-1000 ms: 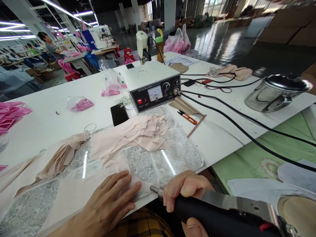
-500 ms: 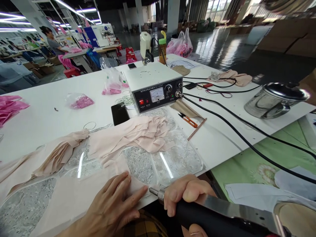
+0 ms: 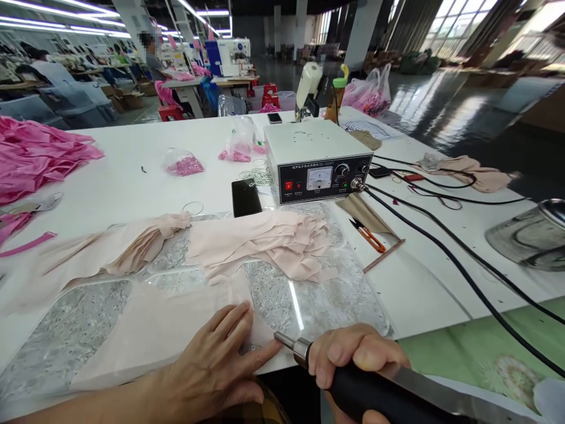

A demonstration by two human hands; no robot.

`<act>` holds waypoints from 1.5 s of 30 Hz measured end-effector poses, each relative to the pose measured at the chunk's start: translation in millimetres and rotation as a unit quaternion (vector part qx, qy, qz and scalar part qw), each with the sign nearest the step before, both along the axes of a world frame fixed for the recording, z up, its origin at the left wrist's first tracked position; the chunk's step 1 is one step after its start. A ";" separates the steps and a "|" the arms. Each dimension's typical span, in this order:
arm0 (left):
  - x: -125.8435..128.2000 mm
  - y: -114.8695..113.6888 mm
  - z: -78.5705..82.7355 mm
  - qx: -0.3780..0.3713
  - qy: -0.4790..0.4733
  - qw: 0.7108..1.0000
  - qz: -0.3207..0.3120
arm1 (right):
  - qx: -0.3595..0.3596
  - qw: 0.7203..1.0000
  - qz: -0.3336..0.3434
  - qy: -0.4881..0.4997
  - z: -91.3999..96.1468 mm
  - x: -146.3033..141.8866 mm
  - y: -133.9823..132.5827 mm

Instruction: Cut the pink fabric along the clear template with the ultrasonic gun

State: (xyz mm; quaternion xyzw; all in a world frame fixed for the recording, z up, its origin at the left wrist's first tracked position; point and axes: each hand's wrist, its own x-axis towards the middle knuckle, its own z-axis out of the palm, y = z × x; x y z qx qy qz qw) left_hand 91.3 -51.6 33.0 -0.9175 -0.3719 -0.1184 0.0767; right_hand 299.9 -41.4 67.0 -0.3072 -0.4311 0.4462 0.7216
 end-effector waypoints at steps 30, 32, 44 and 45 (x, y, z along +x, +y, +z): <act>-5.8 2.8 -1.9 0.015 -0.026 1.000 -0.009 | 0.048 0.999 0.012 0.019 0.1 -1.1 6.6; -4.9 3.5 -0.4 0.019 -0.027 0.999 -0.008 | 0.053 0.998 0.015 0.015 2.3 -3.1 7.2; -3.6 1.2 -1.6 0.016 -0.021 1.000 -0.002 | 0.050 0.998 0.030 0.019 -2.7 -5.3 9.8; -3.5 0.8 -2.0 0.015 -0.020 1.000 0.000 | 0.045 0.998 0.027 0.020 -2.1 -3.3 8.6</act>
